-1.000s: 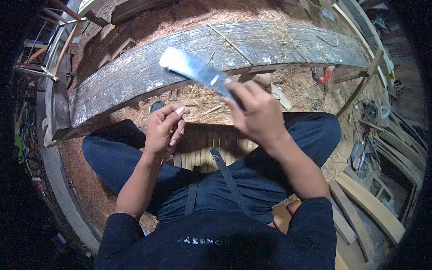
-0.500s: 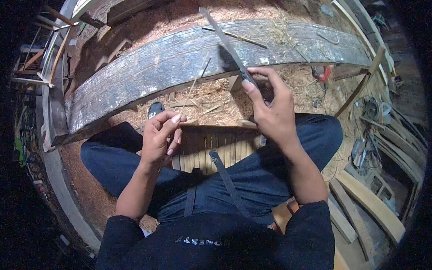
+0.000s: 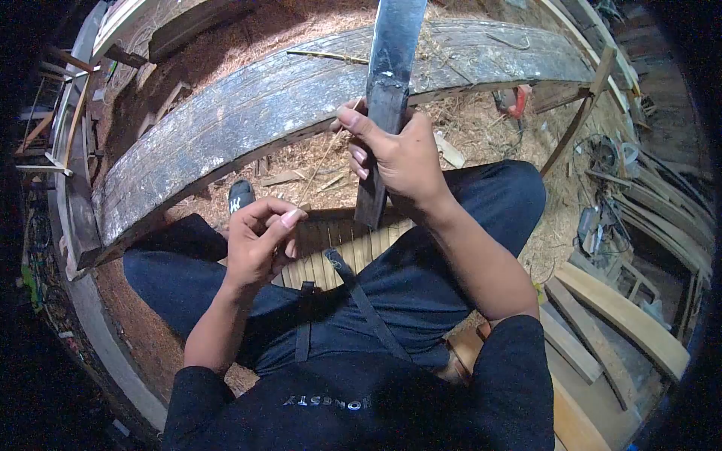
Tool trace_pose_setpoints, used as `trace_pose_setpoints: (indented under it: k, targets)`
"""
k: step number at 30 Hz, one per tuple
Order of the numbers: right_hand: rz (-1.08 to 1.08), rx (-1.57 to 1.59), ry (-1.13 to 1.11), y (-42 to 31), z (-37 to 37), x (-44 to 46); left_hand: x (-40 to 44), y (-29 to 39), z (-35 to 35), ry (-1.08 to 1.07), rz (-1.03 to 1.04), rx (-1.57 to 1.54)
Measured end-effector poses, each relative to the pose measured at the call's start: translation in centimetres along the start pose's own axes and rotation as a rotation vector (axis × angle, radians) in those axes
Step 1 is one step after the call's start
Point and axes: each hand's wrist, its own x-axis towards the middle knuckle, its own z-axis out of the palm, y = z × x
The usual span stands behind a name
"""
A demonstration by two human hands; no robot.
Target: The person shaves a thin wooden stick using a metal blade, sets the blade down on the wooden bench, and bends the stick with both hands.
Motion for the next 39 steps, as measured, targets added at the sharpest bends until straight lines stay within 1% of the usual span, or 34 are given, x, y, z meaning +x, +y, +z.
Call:
trace_pose_setpoints:
  k: [1,3,5,6,9,11,13,16,17,19,21,22,23,25,26,27,28,30,31,32,34,35,36,37,38,39]
  targets:
    - [-0.011,-0.014,-0.008,0.0,-0.1,0.1,0.0,0.3,0.2,0.005,-0.038,0.017]
    - [-0.022,-0.027,-0.018,-0.1,0.0,0.1,0.1,0.2,0.2,-0.003,-0.036,0.021]
    - [-0.055,-0.134,0.019,-0.4,0.2,0.0,0.3,0.2,0.4,-0.006,-0.032,0.027]
    - [-0.053,-0.131,0.017,-0.4,0.3,-0.1,0.5,0.1,0.6,0.007,-0.007,0.028]
    - [-0.055,-0.199,-0.021,0.0,0.5,-0.2,1.2,0.0,1.1,0.043,0.029,0.031]
    - [-0.053,-0.215,-0.056,0.4,0.5,-0.1,1.3,0.6,1.3,0.019,-0.045,0.002]
    - [-0.059,-0.227,-0.077,0.3,0.7,-0.2,1.3,0.8,1.2,0.029,-0.051,0.029]
    - [-0.074,-0.27,-0.127,0.0,0.2,-0.4,1.4,0.4,1.0,0.049,0.008,0.054]
    - [-0.079,-0.299,-0.162,-0.1,0.0,-0.4,1.4,0.4,0.9,0.032,0.019,0.023]
    - [-0.098,-0.296,-0.157,0.6,-0.1,-0.8,1.4,0.7,0.7,0.021,0.033,-0.005]
    - [-0.131,-0.309,-0.152,1.1,-0.3,-1.0,1.4,1.1,0.5,0.026,0.004,-0.041]
    - [-0.116,-0.4,-0.171,1.1,-0.6,-1.3,1.5,1.2,0.3,0.032,0.005,-0.04]
    - [-0.114,-0.397,-0.177,1.6,-0.6,-1.5,1.6,1.1,0.2,0.047,-0.009,-0.072]
    - [-0.145,-0.5,-0.239,2.8,-0.8,-1.8,1.9,0.9,0.1,0.068,-0.025,-0.103]
    - [-0.075,-0.604,-0.219,2.8,-0.8,-2.2,2.2,0.9,0.1,0.101,-0.043,-0.123]
    - [-0.156,-0.648,-0.232,3.6,-0.7,-2.4,2.4,0.7,0.0,0.131,-0.06,-0.145]
    - [-0.221,-0.745,-0.253,3.7,-0.6,-2.8,2.7,0.3,-0.5,0.1,-0.06,-0.194]
    - [-0.351,-0.876,-0.272,4.4,-0.4,-2.9,3.2,-0.2,-1.1,0.095,-0.071,-0.171]
    - [-0.346,-0.876,-0.27,4.5,-0.3,-3.0,3.3,-0.2,-1.0,0.089,-0.079,-0.147]
    - [-0.375,-0.9,-0.274,4.3,-0.1,-3.2,3.0,-0.1,-0.4,0.183,-0.084,-0.216]
    - [-0.462,-0.94,-0.284,4.4,-0.1,-3.2,2.7,0.5,0.1,0.206,-0.097,-0.234]
    - [-0.458,-0.941,-0.278,4.3,-0.3,-3.3,2.7,0.6,0.2,0.232,-0.103,-0.251]
    - [-0.348,-0.873,-0.306,4.1,-0.4,-3.3,3.1,0.4,-0.3,0.147,-0.104,-0.256]
    - [-0.24,-0.803,-0.334,3.8,-0.4,-3.4,3.3,-0.1,-0.7,0.145,-0.109,-0.256]
    - [-0.237,-0.803,-0.331,3.3,-0.3,-3.5,3.5,-0.7,-1.0,0.1,-0.084,-0.259]
    - [-0.146,-0.802,-0.329,2.8,-0.2,-3.6,3.6,-0.9,-1.1,0.056,-0.058,-0.262]
